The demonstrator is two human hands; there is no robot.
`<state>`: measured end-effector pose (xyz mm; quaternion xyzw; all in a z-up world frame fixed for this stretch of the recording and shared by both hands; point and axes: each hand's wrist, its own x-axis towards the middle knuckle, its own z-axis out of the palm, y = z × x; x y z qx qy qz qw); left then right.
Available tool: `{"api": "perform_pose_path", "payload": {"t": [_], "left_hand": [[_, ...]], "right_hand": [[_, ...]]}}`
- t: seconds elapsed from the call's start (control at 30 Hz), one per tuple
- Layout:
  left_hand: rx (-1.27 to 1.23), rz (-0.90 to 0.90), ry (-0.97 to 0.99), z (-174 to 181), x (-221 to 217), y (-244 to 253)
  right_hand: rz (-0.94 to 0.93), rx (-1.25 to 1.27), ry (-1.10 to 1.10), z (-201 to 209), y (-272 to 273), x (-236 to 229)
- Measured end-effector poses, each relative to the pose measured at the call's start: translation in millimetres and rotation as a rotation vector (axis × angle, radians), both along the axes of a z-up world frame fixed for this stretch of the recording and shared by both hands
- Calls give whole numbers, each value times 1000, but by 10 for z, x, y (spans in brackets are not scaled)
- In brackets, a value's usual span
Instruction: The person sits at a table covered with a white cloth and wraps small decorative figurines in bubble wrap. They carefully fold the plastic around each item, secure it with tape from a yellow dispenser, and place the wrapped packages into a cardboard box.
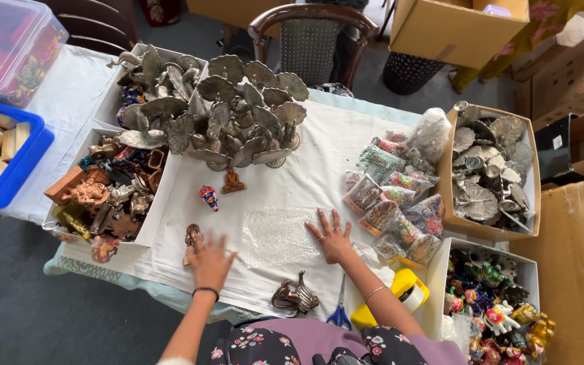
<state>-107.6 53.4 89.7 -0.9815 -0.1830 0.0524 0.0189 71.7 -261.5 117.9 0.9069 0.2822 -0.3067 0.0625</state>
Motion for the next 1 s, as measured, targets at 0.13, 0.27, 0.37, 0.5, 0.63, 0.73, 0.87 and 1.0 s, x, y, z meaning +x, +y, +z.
{"api": "perform_pose_path", "payload": {"t": [0.13, 0.27, 0.37, 0.5, 0.63, 0.73, 0.87, 1.0], "left_hand": [[94, 214, -166, -259, -376, 118], [-137, 303, -279, -223, -282, 235], [-269, 368, -346, -169, -156, 411], [-1788, 833, -739, -108, -54, 609], [-2174, 689, -741, 238, 108, 244], [-2413, 506, -597, 161, 236, -168], [-2416, 506, -342, 148, 600, -733], [-2264, 466, -210, -219, 950, -1060]], "right_hand": [[-10, 0, 12, 8, -5, -6], [-5, 18, -10, -30, -14, -7], [-4, 28, -24, -13, -3, -20], [-16, 45, -29, 11, -14, -26], [-21, 46, -25, 9, 0, -14], [-21, 39, -22, -42, 5, -26], [-26, 37, -41, -89, 2, -26], [-37, 38, -44, -19, 17, -59]]}}
